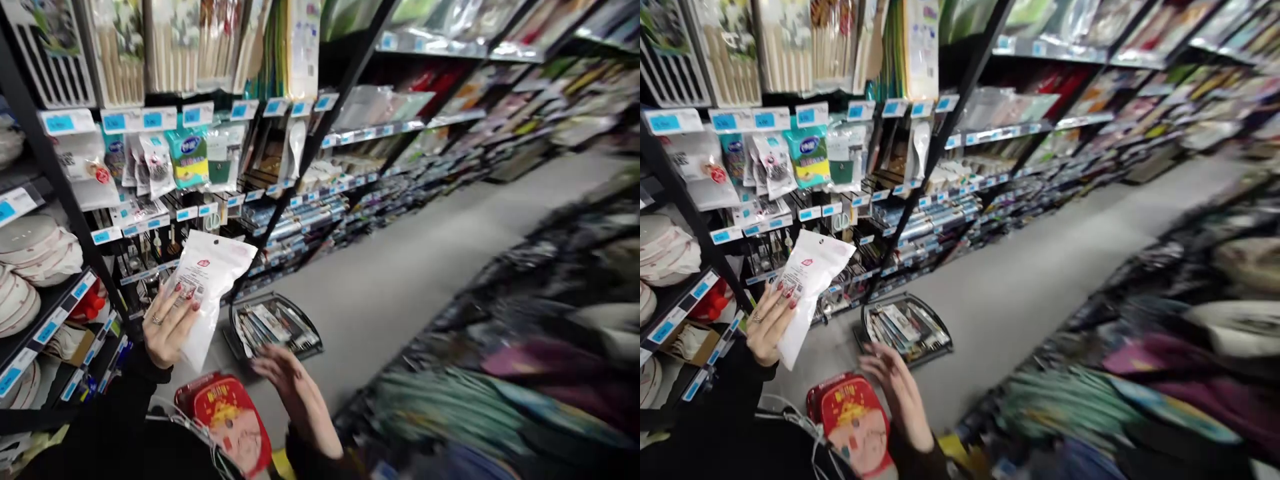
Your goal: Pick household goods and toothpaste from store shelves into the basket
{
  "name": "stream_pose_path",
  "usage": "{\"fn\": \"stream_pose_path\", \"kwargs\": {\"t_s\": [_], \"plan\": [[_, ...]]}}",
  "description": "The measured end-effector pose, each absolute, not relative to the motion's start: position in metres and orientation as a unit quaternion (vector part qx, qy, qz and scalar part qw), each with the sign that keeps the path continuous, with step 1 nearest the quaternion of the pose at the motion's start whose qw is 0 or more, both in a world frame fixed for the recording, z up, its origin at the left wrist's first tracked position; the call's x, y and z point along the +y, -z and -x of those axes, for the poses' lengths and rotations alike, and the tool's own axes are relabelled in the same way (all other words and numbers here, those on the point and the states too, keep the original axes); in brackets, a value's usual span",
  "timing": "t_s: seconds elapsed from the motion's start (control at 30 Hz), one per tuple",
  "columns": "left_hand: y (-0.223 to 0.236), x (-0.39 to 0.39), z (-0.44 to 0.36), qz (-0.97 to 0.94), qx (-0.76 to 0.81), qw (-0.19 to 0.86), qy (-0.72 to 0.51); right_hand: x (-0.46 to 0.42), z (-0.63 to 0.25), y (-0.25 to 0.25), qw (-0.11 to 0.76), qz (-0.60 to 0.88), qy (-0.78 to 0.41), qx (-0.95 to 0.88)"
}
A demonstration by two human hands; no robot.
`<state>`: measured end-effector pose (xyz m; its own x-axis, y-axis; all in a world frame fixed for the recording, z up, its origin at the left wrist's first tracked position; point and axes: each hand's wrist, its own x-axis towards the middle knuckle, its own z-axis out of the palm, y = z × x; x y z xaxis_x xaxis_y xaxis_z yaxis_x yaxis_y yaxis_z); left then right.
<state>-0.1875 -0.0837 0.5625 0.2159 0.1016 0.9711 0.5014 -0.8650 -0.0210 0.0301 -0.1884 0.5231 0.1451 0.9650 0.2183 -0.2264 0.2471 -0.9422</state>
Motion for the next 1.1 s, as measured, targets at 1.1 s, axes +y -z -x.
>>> {"fn": "stream_pose_path", "kwargs": {"t_s": [1.1], "plan": [[-0.597, -0.124, 0.226, 0.567, -0.420, -0.594, 0.387, -0.149, 0.040, -0.572, 0.628, 0.394, -0.521, -0.424]]}}
